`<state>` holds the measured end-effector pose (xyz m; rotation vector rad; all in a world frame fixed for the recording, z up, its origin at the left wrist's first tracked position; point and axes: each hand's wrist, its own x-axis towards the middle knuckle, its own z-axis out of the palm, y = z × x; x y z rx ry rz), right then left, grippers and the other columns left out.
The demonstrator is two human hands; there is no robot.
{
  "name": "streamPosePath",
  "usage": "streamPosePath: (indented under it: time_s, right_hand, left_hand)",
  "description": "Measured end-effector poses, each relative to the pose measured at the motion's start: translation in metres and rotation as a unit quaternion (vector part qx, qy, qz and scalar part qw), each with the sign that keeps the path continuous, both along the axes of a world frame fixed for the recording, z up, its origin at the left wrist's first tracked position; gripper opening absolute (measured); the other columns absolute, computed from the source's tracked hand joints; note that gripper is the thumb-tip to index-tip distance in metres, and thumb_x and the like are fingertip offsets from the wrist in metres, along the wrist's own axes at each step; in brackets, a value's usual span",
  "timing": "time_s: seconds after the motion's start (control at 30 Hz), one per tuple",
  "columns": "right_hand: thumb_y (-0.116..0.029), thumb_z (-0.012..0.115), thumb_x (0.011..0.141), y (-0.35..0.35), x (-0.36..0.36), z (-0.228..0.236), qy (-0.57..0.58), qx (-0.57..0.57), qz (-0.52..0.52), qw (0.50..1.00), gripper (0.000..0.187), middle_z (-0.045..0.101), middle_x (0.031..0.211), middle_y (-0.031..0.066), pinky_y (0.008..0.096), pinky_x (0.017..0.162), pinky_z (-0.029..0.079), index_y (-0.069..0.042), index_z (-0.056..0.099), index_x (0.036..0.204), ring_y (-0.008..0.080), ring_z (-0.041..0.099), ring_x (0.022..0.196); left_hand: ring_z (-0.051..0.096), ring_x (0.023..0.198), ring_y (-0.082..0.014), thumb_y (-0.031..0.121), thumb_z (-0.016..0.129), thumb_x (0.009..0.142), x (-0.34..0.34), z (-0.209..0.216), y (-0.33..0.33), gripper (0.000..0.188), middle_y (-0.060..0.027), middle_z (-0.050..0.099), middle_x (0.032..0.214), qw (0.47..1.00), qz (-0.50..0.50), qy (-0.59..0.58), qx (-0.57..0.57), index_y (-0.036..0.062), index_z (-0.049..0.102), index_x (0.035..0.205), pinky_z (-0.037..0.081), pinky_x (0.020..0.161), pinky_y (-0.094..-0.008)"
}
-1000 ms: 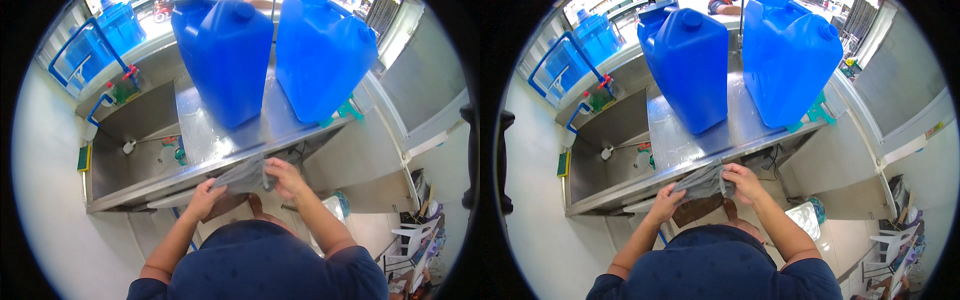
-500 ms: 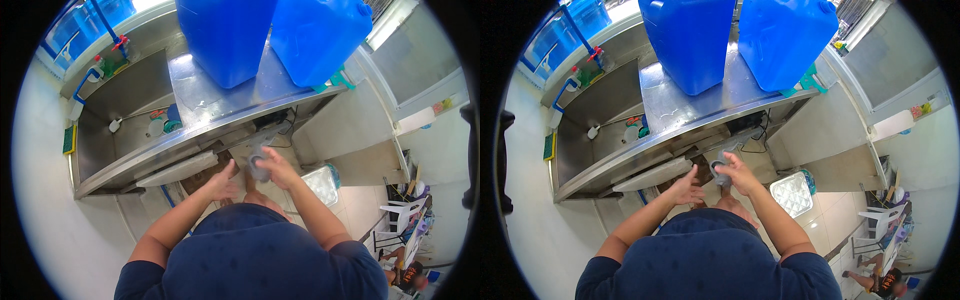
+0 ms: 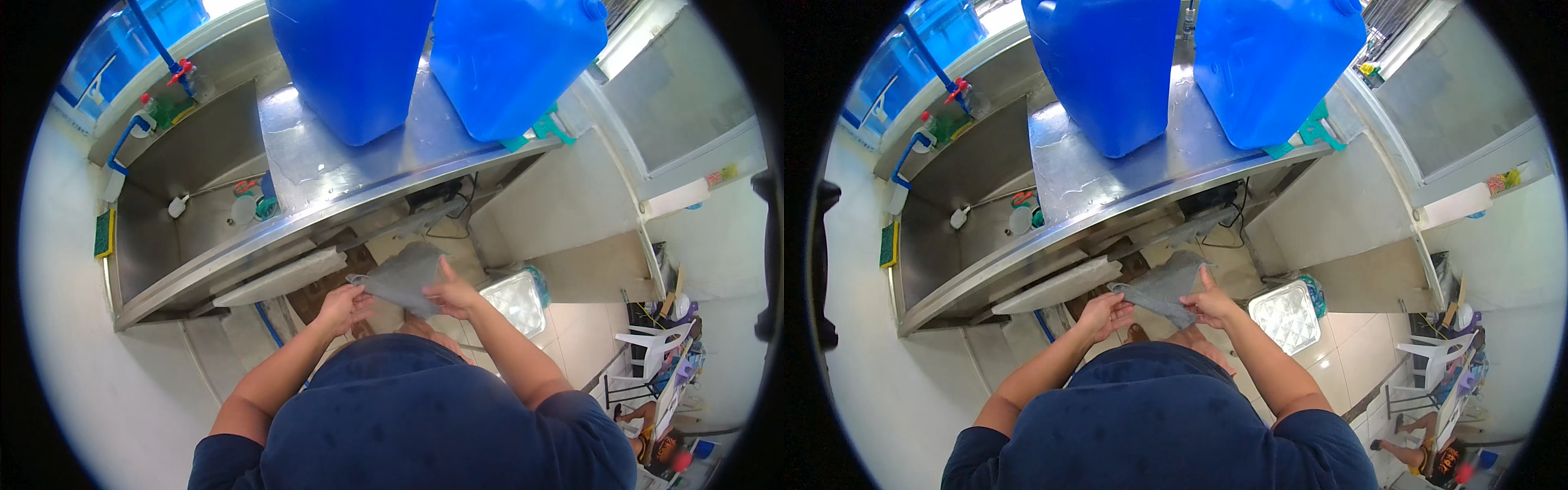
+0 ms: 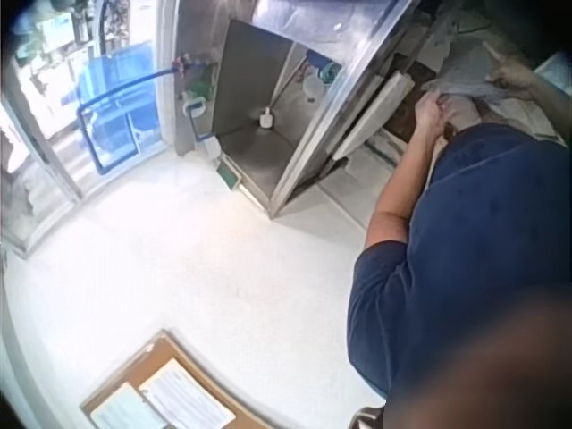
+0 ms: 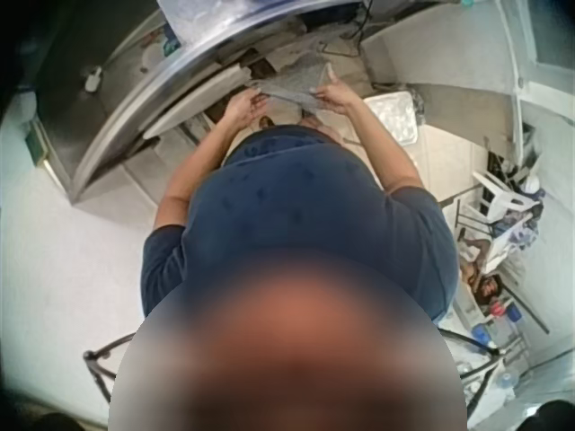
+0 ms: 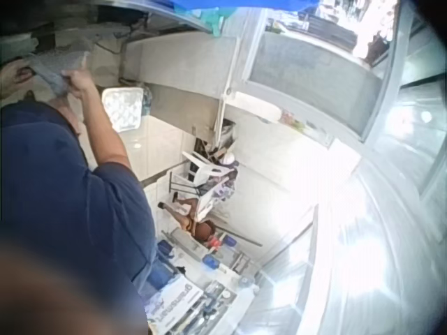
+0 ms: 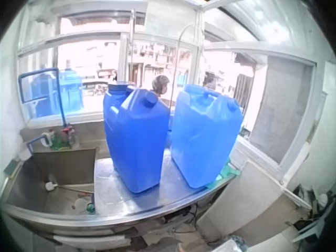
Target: The person assembles two blue plastic water containers by screwing on caps, wiping the surfaces with a cloth, attaching green spigots, and using a heat gun to warm the threaded necks. The containers are placed on a stainless steel counter next to a sink.
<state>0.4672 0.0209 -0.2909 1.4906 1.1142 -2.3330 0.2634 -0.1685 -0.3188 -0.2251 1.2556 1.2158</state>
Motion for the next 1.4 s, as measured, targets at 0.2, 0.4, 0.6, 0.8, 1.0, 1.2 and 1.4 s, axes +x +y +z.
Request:
streamPosePath:
  time_s: [0.2,0.4,0.6,0.8,1.0,1.2,1.4]
  right_hand:
    - [-0.002,0.062,0.086,0.030,-0.018,-0.044,0.034,-0.104,-0.117,0.987,0.101,0.054,0.119,0.0129,0.0462,0.079,0.049,-0.033,-0.002,0.157,0.0238,0.057,0.094]
    - [-0.003,0.064,0.083,0.062,-0.085,-0.058,0.062,-0.065,-0.121,0.989,0.098,0.036,0.144,0.0120,0.0509,0.082,0.050,-0.023,0.004,0.158,0.0280,0.047,0.118]
    - [-0.004,0.070,0.078,0.104,-0.137,-0.082,0.030,-0.013,0.000,0.999,0.098,0.047,0.128,0.0128,0.0367,0.057,0.046,-0.018,0.014,0.157,0.0199,0.051,0.087]
    - [-0.019,0.076,0.081,0.098,-0.145,-0.151,-0.067,0.193,0.102,0.974,0.093,0.058,0.128,0.0167,0.0366,0.072,0.056,-0.016,0.019,0.155,0.0295,0.062,0.104]
    - [-0.030,0.073,0.081,0.100,-0.092,-0.190,-0.178,0.385,0.281,0.861,0.096,0.056,0.134,0.0240,0.0375,0.099,0.049,-0.008,0.017,0.156,0.0343,0.060,0.118]
    - [-0.031,0.072,0.084,0.135,-0.007,-0.123,-0.142,0.306,0.199,0.920,0.036,0.072,0.091,0.0156,0.0349,0.063,0.054,0.001,0.068,0.101,0.0252,0.069,0.072]
    - [-0.032,0.066,0.088,0.160,0.101,-0.068,-0.151,0.287,-0.138,0.936,0.035,0.071,0.084,0.0143,0.0350,0.064,0.053,0.001,0.068,0.100,0.0247,0.067,0.070]
  left_hand:
    - [0.063,0.093,-0.0220,0.003,0.056,0.092,0.001,-0.024,0.016,0.035,-0.0083,0.058,0.102,0.996,0.070,0.046,-0.034,0.0048,0.050,0.127,0.059,0.078,-0.0387]
    - [0.065,0.091,-0.0193,0.006,0.059,0.092,-0.032,-0.042,0.057,0.044,-0.0097,0.060,0.110,0.982,0.114,0.142,-0.044,0.0021,0.049,0.135,0.057,0.073,-0.0310]
    - [0.064,0.083,-0.0139,0.015,0.065,0.091,-0.043,-0.068,0.061,0.045,-0.0079,0.064,0.098,0.935,0.084,0.342,-0.046,0.0014,0.055,0.133,0.053,0.071,-0.0257]
    - [0.062,0.078,-0.0178,0.028,0.072,0.084,-0.022,-0.087,0.060,0.073,-0.0139,0.064,0.107,0.943,-0.113,0.274,-0.149,0.0060,0.042,0.146,0.052,0.074,-0.0291]
    - [0.053,0.124,-0.0338,0.048,0.069,0.084,-0.001,-0.100,0.029,0.093,-0.0278,0.054,0.134,0.862,-0.339,0.362,-0.109,-0.0036,0.029,0.150,0.042,0.103,-0.0365]
    - [0.041,0.137,-0.0357,0.051,0.063,0.090,-0.040,-0.067,-0.022,0.081,-0.0204,0.037,0.152,0.908,-0.340,0.228,-0.093,0.0043,0.034,0.150,0.037,0.108,-0.0493]
    - [0.043,0.135,-0.0357,0.057,0.067,0.085,-0.088,-0.024,-0.071,0.085,-0.0189,0.041,0.149,0.934,-0.275,0.157,-0.167,0.0109,0.037,0.149,0.039,0.107,-0.0507]
